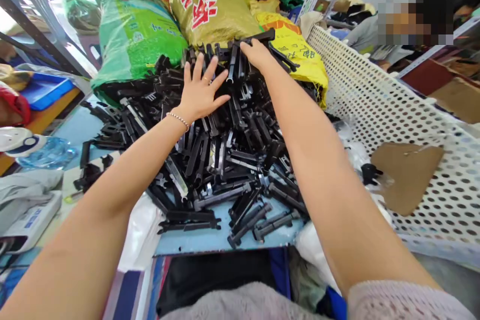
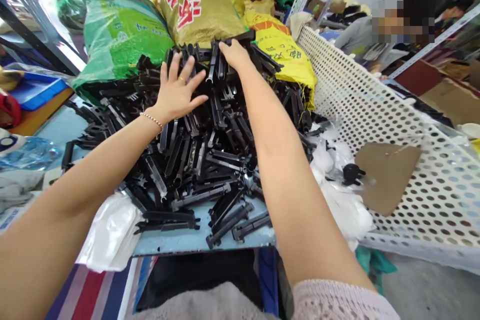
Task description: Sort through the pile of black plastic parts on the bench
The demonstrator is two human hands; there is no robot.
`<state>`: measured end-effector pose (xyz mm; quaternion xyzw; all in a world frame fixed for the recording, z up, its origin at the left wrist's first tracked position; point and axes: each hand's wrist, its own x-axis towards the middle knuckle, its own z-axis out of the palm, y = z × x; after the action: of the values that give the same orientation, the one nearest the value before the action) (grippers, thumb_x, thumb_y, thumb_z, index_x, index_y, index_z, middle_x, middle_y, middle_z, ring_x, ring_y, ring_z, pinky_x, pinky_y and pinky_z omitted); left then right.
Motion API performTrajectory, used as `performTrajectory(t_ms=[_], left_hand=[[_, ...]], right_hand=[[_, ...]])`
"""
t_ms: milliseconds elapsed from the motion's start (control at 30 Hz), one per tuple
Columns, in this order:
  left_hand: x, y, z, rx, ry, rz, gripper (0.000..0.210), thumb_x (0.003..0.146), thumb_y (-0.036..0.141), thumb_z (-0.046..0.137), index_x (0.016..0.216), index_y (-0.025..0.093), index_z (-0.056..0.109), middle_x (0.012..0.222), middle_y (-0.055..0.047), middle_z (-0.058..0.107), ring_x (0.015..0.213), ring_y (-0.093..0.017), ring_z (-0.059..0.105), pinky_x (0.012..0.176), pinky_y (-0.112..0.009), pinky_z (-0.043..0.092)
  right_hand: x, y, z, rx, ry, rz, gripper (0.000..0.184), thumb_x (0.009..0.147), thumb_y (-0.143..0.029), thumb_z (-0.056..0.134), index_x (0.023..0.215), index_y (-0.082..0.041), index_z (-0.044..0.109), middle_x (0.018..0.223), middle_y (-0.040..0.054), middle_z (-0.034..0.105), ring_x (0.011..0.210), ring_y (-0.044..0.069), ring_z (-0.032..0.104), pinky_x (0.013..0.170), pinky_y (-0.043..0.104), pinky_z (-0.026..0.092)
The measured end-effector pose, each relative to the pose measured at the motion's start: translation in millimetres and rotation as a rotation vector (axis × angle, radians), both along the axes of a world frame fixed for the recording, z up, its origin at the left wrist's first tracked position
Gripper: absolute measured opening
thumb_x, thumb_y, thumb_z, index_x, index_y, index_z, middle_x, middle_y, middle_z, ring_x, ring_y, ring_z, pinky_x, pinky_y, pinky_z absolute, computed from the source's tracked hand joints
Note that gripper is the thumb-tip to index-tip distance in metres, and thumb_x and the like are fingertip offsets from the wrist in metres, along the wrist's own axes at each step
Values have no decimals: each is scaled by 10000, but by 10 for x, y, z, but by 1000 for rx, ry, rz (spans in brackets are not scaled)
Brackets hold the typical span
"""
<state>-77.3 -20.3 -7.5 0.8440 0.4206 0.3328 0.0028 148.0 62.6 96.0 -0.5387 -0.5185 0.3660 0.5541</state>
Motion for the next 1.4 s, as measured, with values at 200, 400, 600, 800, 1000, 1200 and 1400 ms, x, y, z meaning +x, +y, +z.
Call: performTrajectory(t_ms=[200, 400, 600, 800, 1000, 1200, 1400], left_hand=[[-198, -410, -504, -144, -21, -40, 759, 1000, 678, 521, 1664, 342, 370, 1753, 4, 19, 1615, -306, -117, 1242, -562, -188], [-505, -1929, -842, -56, 170, -424, 1149, 817, 733, 779, 1703, 202, 277, 1734, -180, -50, 1590, -460, -36, 1259, -652, 45], [-571, -2892, -1410, -41, 526, -351, 1256, 574, 194, 988, 1663, 340, 381, 1737, -164, -14, 1577, -503, 10, 1240, -702, 82], [-208, -2808, -1411, -101, 519, -182, 1141, 729, 264, 875, 1695, 379, 278, 1740, -115, -115, 1541, -576, -72, 1153, -795, 166], [213, -2794, -1221, -370, 496, 62, 1061, 786, 458, 836, 1693, 302, 308, 1614, -178, 320, 1466, -611, 162, 957, -719, 488], [198, -2800, -1178, -332, 487, 60, 791, 790, 393, 809, 1488, 144, 533, 1417, -188, 486, 1427, -599, 214, 848, -611, 595], [47, -2775, -1170, -294, 383, 46, 709, 765, 330, 758, 1415, 120, 571, 1353, -176, 511, 1409, -512, 310, 808, -516, 637]], right_hand=[[-8, -1414, -45, 196, -599, 50, 610, 790, -136, 435, 1323, 116, 588, 1428, 114, 566, 1506, 317, 192, 858, 25, 270], [324, -3752, -1008, 138, -1171, 905, 959, 797, -351, 907, 1606, -117, 448, 1617, 224, 341, 1500, 373, 347, 1238, 542, 336], [474, -4508, -2197, -20, -1495, 747, 1067, 734, -17, 749, 1682, -255, 320, 1717, 141, -152, 1603, 388, 69, 1283, 587, 191], [332, -4410, -2487, 191, -1393, 578, 938, 718, -98, 712, 1614, -161, 444, 1705, 206, -24, 1558, 426, 175, 1248, 579, 264], [211, -4399, -2438, 91, -1510, 652, 901, 772, -174, 690, 1624, -138, 398, 1591, 166, 334, 1520, 391, 209, 1239, 590, 271], [-86, -4194, -2240, 3, -1672, 736, 784, 796, -204, 704, 1545, -210, 472, 1447, 135, 465, 1202, 352, 448, 902, 504, 498], [-227, -4141, -2219, -2, -1671, 710, 742, 785, -215, 734, 1488, -204, 496, 1332, 113, 508, 1112, 322, 471, 835, 472, 488]])
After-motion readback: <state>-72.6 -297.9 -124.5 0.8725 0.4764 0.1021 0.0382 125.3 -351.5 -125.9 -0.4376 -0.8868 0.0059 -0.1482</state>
